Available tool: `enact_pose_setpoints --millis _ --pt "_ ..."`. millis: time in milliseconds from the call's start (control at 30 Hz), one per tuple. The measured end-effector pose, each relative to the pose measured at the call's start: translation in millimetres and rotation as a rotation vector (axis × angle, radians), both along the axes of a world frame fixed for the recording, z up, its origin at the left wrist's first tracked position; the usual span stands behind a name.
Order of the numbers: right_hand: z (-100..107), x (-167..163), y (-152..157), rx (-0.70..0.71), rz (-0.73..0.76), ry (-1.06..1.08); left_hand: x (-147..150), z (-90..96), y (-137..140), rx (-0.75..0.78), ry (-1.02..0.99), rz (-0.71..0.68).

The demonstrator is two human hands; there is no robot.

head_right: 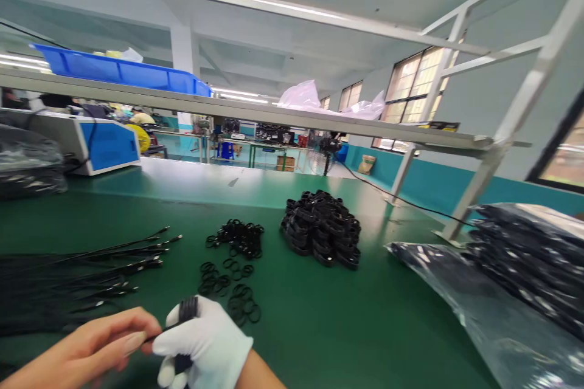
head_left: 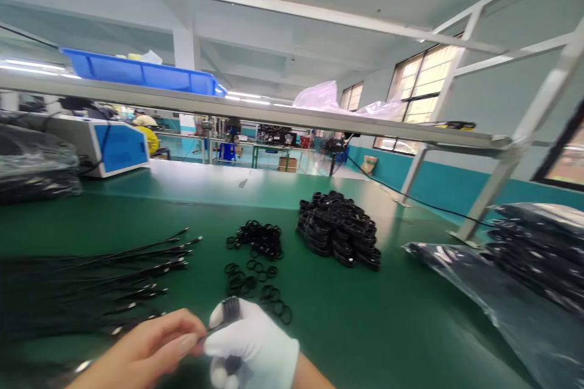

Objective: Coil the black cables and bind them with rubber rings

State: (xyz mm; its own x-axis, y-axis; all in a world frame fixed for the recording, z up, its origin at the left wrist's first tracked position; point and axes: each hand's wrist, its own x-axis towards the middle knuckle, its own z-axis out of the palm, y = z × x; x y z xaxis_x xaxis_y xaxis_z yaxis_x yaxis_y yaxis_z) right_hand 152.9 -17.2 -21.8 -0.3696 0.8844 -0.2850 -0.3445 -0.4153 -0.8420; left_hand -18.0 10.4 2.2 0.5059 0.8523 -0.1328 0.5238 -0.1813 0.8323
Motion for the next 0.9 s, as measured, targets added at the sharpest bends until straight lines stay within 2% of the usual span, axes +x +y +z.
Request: enact_pose_setpoints --millis 67,133,233,300,367,433,500,567,633,700,800,900 --pt "-4.3 0.1 -3.2 0.058 0.071 0.086 0.7 8.9 -10.0 0.05 0.003 -0.011" --pt "-6.8 -1.0 -6.5 0.077 0.098 0.085 4.7 12.0 -22.5 0.065 -0.01 0.018" --pt "-5.2 -0.6 -9.9 0.083 0.069 -0.08 12.7 4.0 -45.3 0.201 0.095 0.122" --pt "-0.4 3.1 -12.3 0.192 0.039 -0.224 17.3 -4.9 -60.5 0.377 0.178 0.155" --pt "6.1 9.0 -15.9 0.332 0.056 -0.316 19.7 -11.4 -69.8 0.458 0.187 0.13" --pt "11.7 14.5 -20.5 0.369 0.143 -0.295 19.5 -12.7 -69.6 0.353 0.168 0.088" --pt "13.7 16.8 -24.5 0.304 0.273 -0.151 16.9 -9.7 -61.9 0.184 0.149 0.031" --pt "11.1 15.9 -26.4 0.265 0.341 0.048 13.0 -4.4 -52.1 0.061 0.1 -0.011" --pt "5.9 13.6 -25.6 0.28 0.325 0.207 9.7 1.5 -45.2 -0.048 -0.012 -0.001" --pt "0.7 11.8 -23.2 0.298 0.291 0.277 8.7 6.5 -42.8 -0.141 -0.203 0.053" --pt "-4.3 10.9 -20.2 0.29 0.333 0.256 14.1 8.4 -44.9 -0.131 -0.453 0.149" --pt "-8.1 10.6 -19.4 0.286 0.343 0.236 25.7 2.3 -45.9 -0.15 -0.566 0.203"
